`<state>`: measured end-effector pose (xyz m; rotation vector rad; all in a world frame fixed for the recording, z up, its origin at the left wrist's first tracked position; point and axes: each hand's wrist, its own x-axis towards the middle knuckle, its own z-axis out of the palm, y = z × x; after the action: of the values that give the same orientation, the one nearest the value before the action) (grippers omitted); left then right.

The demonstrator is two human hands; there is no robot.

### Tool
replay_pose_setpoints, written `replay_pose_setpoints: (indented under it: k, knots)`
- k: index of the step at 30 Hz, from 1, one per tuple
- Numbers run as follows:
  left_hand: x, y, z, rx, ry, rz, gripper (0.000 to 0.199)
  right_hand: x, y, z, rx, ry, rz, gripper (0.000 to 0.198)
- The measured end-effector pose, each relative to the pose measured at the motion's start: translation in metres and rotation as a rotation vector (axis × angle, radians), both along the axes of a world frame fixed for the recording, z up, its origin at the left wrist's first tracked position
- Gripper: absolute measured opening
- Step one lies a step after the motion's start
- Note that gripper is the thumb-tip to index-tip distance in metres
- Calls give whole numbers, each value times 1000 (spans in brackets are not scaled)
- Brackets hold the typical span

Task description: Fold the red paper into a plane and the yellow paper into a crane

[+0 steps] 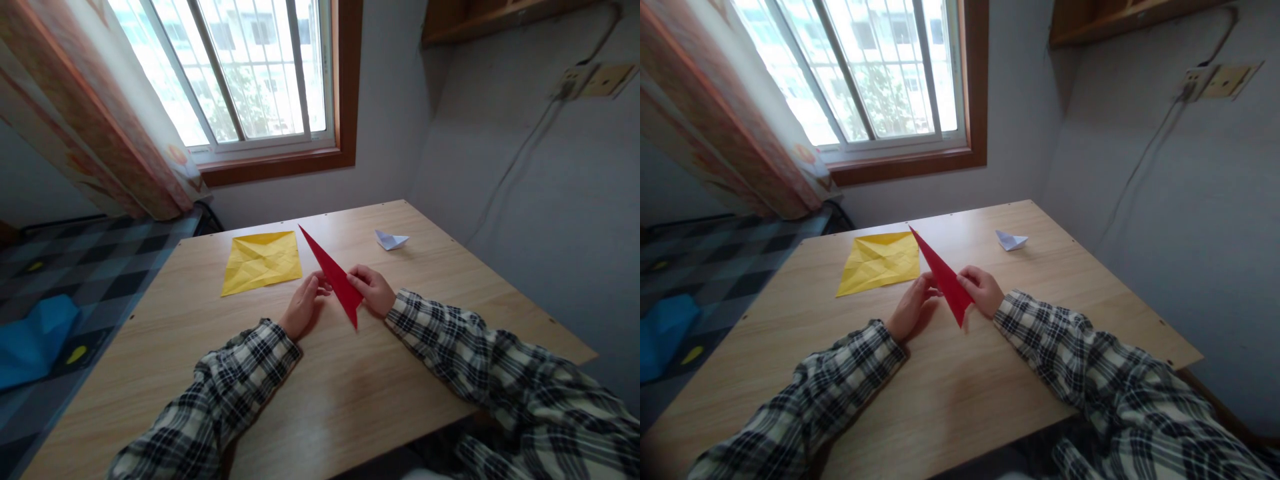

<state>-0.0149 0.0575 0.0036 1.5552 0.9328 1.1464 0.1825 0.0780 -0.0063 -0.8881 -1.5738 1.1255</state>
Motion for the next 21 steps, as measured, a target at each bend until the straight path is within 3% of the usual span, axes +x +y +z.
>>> replay_pose_setpoints:
  k: [3,6,12,17,21]
  knots:
    - [-2,2,-3,129,103,57,41,-4,2,-7,-100,72,76,29]
    - [1,-1,-1,298,223,86,36,-7,1,-10,-115,106,148,29]
    - [12,-16,11,345,428,13,43,-4,2,-10,-35,40,132,34]
    - [10,-18,11,433,533,133,43,-4,1,-13,-202,103,142,33]
    - [-1,-12,8,475,644,242,41,-6,1,-10,-354,273,87,41]
